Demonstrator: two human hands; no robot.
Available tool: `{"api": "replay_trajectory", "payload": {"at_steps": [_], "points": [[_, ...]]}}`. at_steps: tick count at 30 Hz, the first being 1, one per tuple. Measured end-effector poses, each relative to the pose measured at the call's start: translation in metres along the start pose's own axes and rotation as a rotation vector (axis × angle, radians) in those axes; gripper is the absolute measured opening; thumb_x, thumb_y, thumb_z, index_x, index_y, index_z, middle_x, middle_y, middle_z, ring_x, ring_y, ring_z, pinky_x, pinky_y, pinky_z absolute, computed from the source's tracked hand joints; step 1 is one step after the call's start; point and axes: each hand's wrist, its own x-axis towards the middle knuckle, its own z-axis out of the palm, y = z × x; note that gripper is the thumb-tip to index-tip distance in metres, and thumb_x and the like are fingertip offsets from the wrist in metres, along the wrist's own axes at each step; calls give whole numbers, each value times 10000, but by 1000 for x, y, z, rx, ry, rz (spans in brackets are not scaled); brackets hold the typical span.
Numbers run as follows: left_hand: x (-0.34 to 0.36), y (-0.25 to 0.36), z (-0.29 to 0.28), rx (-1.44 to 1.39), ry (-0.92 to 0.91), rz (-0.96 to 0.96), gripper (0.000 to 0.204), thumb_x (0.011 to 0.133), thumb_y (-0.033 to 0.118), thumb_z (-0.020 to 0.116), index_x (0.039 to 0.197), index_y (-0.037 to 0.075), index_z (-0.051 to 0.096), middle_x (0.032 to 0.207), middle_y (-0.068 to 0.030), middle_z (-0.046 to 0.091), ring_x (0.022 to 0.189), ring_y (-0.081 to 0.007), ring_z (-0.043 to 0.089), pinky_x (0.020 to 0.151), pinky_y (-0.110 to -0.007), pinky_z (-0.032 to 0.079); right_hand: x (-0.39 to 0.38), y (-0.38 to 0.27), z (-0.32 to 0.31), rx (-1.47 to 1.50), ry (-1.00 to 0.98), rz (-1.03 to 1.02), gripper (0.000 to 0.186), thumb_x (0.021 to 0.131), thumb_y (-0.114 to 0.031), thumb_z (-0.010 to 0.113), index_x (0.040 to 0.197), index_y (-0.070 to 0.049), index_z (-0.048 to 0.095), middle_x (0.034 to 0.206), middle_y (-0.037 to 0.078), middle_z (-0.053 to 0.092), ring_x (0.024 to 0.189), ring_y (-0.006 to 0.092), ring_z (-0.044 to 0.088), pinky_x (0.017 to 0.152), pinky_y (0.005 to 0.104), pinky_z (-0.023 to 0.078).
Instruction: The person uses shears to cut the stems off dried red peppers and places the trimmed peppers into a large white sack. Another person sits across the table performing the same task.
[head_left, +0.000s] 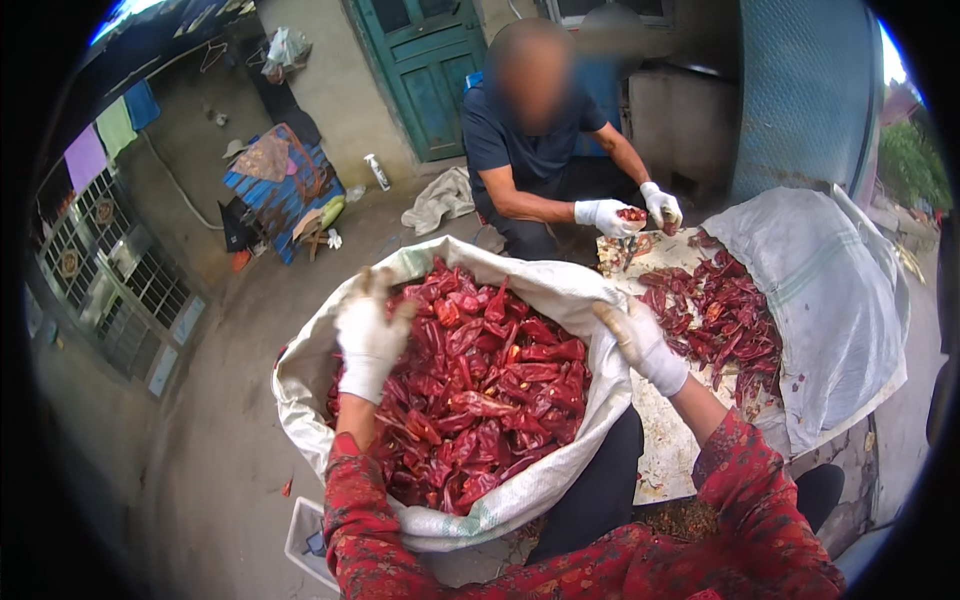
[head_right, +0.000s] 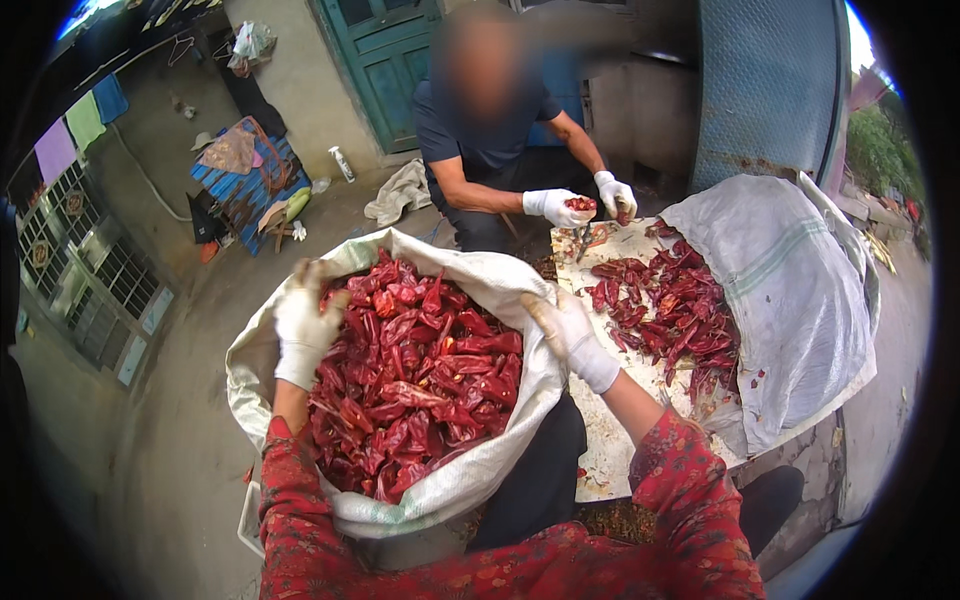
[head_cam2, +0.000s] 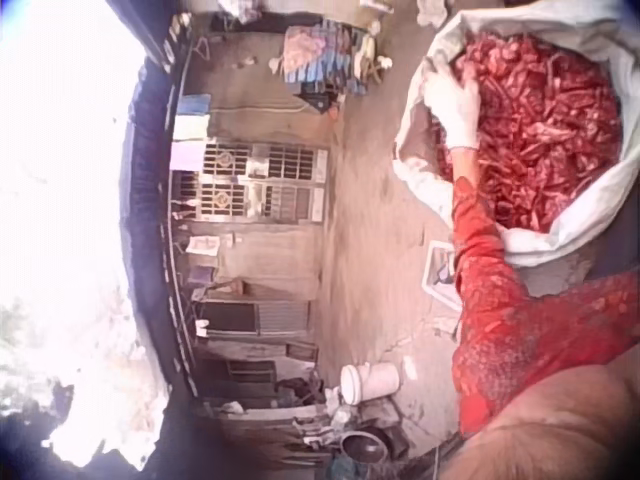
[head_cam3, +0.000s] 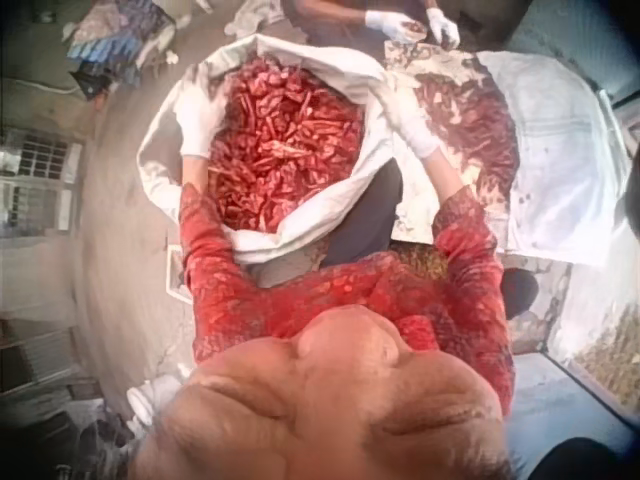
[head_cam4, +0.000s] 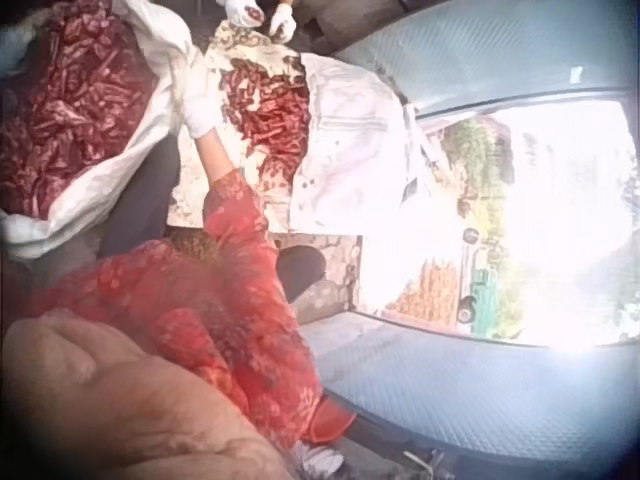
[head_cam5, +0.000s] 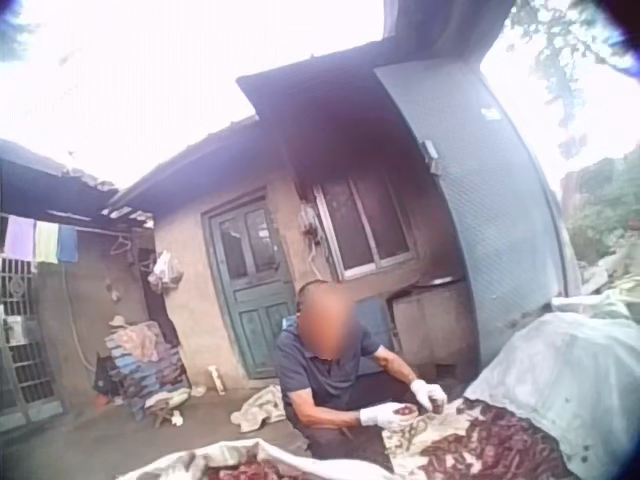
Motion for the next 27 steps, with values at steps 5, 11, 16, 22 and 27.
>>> {"api": "replay_trajectory", "payload": {"at_steps": [5, 11, 16, 22, 27], "points": [[-2, 72, 113, 196, -428, 184, 612, 1013, 542, 479, 1526, 209, 495, 1645, -90, 385, 1556, -395, 237, 1222, -684, 139, -6, -38, -2, -189, -93, 70, 457, 978, -365, 677, 1250, 2, 663, 1110, 144, 740, 1018, 194, 677, 925, 318, 517], [1, 75, 157, 184, -443, 182, 595, 1012, 499, 461, 1536, 218, 490, 1660, -71, 368, 1570, -362, 209, 1231, -671, 129, -100, -27, -137, -211, 114, 332, 441, 998, -318, 637, 1307, -3, 643, 920, 63, 694, 785, 99, 632, 713, 272, 539], [-15, 73, 153, 205, -401, 148, 549, 1034, 435, 463, 1494, 143, 531, 1632, -76, 407, 1569, -350, 210, 1237, -638, 146, -264, -10, -297, -221, 665, 399, 351, 1026, -205, 587, 1297, 15, 631, 854, 21, 638, 716, 89, 584, 633, 253, 494], [-14, 108, 112, 119, -453, 18, 473, 979, 362, 609, 1411, 170, 609, 1621, -143, 400, 1449, -334, 428, 1210, -571, 292, -397, -18, -385, -64, 1164, 263, 355, 1040, -269, 599, 1306, -35, 625, 790, 13, 603, 611, 83, 543, 512, 249, 443], [-8, 151, 1, 228, -26, 203, 415, 881, 293, 714, 1237, 84, 672, 1375, -184, 619, 1133, -370, 631, 968, -501, 494, -412, 5, -406, -57, 1323, 98, 387, 1053, -332, 597, 1330, -63, 622, 806, -6, 595, 584, 65, 500, 503, 224, 409]]}}
